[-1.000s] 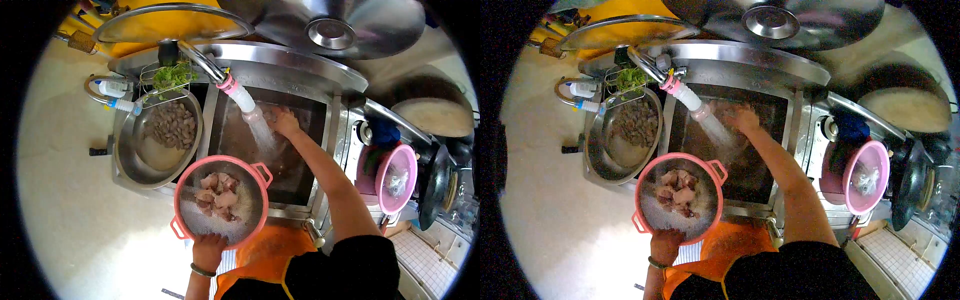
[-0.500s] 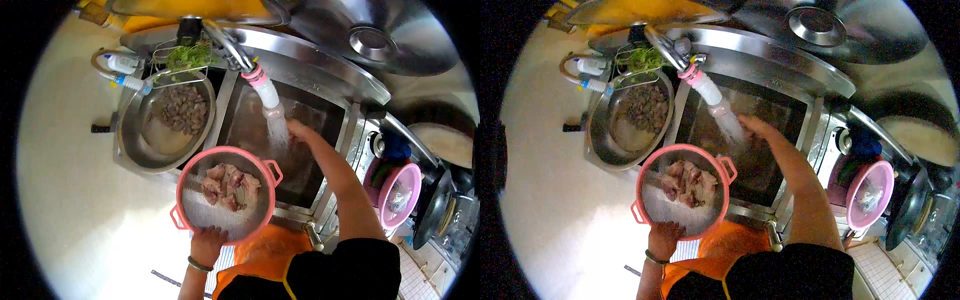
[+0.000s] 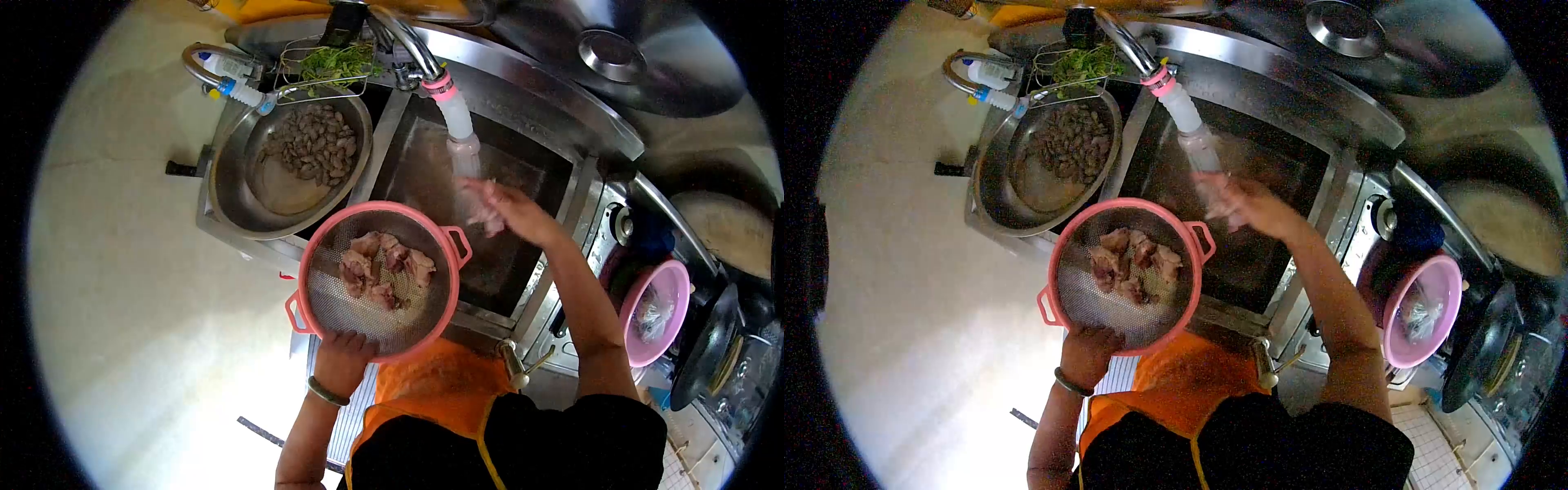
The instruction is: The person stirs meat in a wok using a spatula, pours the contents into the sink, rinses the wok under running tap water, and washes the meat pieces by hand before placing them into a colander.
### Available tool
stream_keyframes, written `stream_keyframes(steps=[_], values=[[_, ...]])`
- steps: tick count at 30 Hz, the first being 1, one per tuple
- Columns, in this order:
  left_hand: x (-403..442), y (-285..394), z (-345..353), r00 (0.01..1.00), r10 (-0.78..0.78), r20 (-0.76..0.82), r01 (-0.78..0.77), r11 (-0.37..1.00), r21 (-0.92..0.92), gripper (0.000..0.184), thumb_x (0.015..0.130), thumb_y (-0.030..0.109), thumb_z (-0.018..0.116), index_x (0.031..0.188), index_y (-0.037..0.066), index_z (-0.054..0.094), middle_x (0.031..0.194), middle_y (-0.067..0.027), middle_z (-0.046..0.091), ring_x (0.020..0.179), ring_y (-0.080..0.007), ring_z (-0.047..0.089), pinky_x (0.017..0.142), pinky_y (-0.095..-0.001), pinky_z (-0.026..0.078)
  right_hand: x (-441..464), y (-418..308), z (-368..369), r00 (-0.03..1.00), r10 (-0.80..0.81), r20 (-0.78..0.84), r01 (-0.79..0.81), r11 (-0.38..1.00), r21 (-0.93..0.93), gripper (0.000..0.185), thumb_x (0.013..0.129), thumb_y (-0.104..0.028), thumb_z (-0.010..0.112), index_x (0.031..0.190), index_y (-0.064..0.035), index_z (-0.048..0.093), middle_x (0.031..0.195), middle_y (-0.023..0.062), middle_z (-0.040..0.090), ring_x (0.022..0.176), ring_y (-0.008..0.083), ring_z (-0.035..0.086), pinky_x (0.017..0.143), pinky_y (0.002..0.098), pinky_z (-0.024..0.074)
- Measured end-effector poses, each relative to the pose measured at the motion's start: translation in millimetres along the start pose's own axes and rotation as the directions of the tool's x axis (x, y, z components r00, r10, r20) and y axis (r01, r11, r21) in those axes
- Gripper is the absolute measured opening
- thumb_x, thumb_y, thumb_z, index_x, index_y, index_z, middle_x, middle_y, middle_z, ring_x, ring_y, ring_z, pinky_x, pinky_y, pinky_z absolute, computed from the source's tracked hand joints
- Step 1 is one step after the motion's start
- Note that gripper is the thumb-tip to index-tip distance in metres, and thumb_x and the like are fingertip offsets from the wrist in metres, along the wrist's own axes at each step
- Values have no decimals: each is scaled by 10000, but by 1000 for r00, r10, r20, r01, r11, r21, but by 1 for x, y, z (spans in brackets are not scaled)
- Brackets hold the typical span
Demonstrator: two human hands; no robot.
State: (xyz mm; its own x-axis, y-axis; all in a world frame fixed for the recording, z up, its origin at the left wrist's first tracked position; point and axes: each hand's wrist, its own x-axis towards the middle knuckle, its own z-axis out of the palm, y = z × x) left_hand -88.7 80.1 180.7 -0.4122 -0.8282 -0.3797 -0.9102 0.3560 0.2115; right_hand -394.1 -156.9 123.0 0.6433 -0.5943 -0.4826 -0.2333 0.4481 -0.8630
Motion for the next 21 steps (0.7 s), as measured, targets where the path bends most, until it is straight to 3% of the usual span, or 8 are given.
stream_keyframes(steps=[2,4,7,9,11,15,18,21], values=[[-1,-2,5,999,7,-32,-8,1000,-14,143,780,165,557,840,158,686,812,-30,663,827,-186,635,759,-338,408,-12,-18,39,959,-235,160,244,969,-38,595,936,-539,435,1427,-209,373,1236,97,578,1006,205,613,818,354,515],[-1,-2,3,998,31,-52,-31,1000,2,139,782,162,556,837,156,684,812,-31,664,815,-190,637,762,-339,411,-17,-46,50,972,-146,184,206,907,-368,498,927,-470,497,1334,-184,505,1127,97,650,980,226,638,818,362,511],[-1,-1,-2,997,29,-78,-29,1000,-2,139,782,159,557,842,153,682,808,-31,663,812,-191,639,774,-341,415,31,-1,9,960,-85,-267,-42,899,-436,414,905,-261,578,1285,-99,546,1104,93,657,855,172,639,798,331,500],[-1,-1,-2,998,15,-62,-16,1000,-14,142,778,157,559,849,151,681,802,-31,660,813,-189,637,784,-340,418,74,62,-32,900,-116,-421,-181,778,-602,333,872,-279,578,1138,-86,634,1062,154,663,969,318,642,817,428,505],[-2,-1,0,1000,-5,-9,4,1000,-29,145,772,155,561,856,148,680,792,-30,655,813,-186,634,792,-337,420,105,126,-46,853,-57,-519,-376,623,-686,349,866,-279,589,1148,-78,624,1069,153,660,970,316,639,820,423,504],[-1,-2,3,990,25,-139,-30,999,-37,144,756,153,565,851,140,673,755,-21,627,790,-181,621,786,-330,418,119,205,7,851,130,-509,-487,561,-670,384,852,-280,612,1169,-63,605,1084,152,652,971,311,634,826,414,501],[0,-3,3,990,17,-143,-22,999,-36,142,744,152,570,844,138,670,747,-14,610,790,-177,612,780,-324,416,116,231,40,914,262,-311,-403,686,-606,413,842,-280,629,1184,-51,590,1095,151,647,973,307,630,831,407,498],[-3,-3,2,992,20,-122,-22,1000,-16,139,735,158,574,838,139,666,751,-9,602,798,-172,606,764,-317,416,106,219,30,921,369,-128,-389,893,-225,445,832,-280,645,1199,-40,575,1106,150,641,974,303,626,836,400,496]])
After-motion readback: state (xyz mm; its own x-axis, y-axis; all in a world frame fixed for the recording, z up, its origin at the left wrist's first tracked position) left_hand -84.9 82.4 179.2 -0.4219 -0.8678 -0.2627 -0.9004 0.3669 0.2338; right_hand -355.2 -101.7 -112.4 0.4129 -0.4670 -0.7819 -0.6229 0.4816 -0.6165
